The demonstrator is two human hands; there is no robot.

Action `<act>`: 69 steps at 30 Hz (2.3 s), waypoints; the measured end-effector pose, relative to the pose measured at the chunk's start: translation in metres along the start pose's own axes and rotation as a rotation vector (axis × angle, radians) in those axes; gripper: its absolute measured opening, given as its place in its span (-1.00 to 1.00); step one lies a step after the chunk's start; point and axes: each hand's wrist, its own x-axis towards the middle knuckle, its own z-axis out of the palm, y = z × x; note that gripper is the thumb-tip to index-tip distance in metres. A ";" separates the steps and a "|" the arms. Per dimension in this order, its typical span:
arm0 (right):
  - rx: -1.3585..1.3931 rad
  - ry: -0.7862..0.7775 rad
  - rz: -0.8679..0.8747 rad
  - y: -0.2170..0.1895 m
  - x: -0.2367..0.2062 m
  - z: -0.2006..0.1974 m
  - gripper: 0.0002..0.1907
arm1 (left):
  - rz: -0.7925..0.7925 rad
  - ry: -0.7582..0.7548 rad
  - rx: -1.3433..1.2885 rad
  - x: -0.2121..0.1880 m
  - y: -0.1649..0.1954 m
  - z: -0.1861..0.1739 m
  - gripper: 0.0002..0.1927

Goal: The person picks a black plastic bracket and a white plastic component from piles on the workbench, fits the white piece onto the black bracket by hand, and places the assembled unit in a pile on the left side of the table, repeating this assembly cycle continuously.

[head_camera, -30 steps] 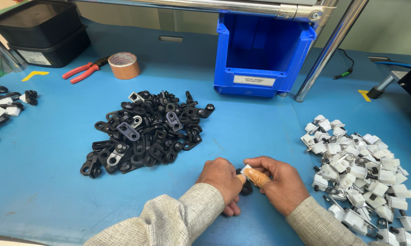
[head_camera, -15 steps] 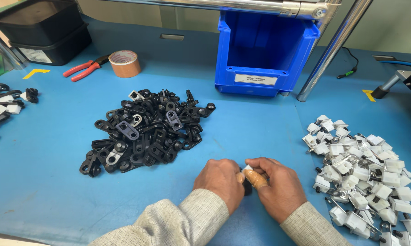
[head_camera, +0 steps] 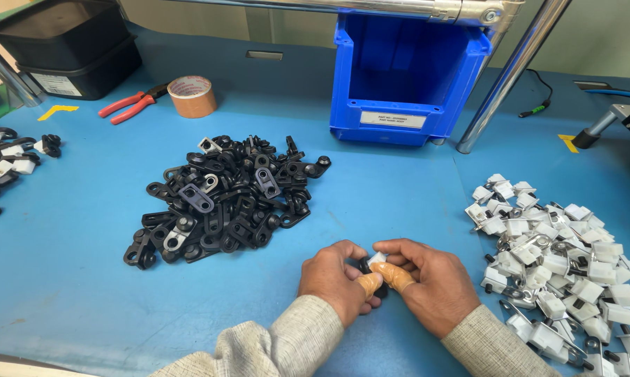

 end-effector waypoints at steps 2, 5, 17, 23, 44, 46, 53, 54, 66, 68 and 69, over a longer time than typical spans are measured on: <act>-0.008 0.008 0.023 0.007 -0.004 0.003 -0.58 | 0.033 0.020 0.023 -0.001 -0.010 0.006 -0.69; 0.110 -0.005 0.054 0.017 -0.011 0.007 -0.68 | 0.104 0.054 0.115 -0.008 -0.021 0.013 -0.71; 0.519 0.119 0.355 0.035 -0.054 0.024 -0.74 | 0.385 0.083 0.408 -0.062 -0.046 0.013 -0.64; 0.370 0.201 0.180 0.007 -0.088 0.032 -0.71 | 0.274 -0.039 0.187 -0.083 -0.050 0.002 -0.46; 0.566 -0.331 0.562 -0.085 -0.151 0.166 -0.81 | 0.110 -0.163 -0.173 -0.184 -0.137 -0.183 -0.53; 0.588 -0.269 0.498 -0.095 -0.163 0.177 -0.85 | 0.106 -0.127 -0.094 -0.193 -0.138 -0.193 -0.54; 0.619 0.135 0.388 -0.143 -0.180 0.222 -0.68 | 0.163 0.087 0.097 -0.201 -0.120 -0.216 -0.57; 0.450 0.202 0.275 -0.145 -0.188 0.228 -0.74 | 0.179 0.096 0.120 -0.201 -0.119 -0.214 -0.58; 0.690 0.091 0.342 -0.101 -0.177 0.160 -0.76 | 0.020 -0.100 -0.330 -0.160 -0.102 -0.158 -0.54; 0.704 0.070 0.417 -0.089 -0.173 0.156 -0.80 | 0.049 -0.085 -0.279 -0.159 -0.106 -0.145 -0.57; 0.699 0.100 0.419 -0.083 -0.172 0.155 -0.80 | 0.074 -0.057 -0.243 -0.160 -0.109 -0.137 -0.60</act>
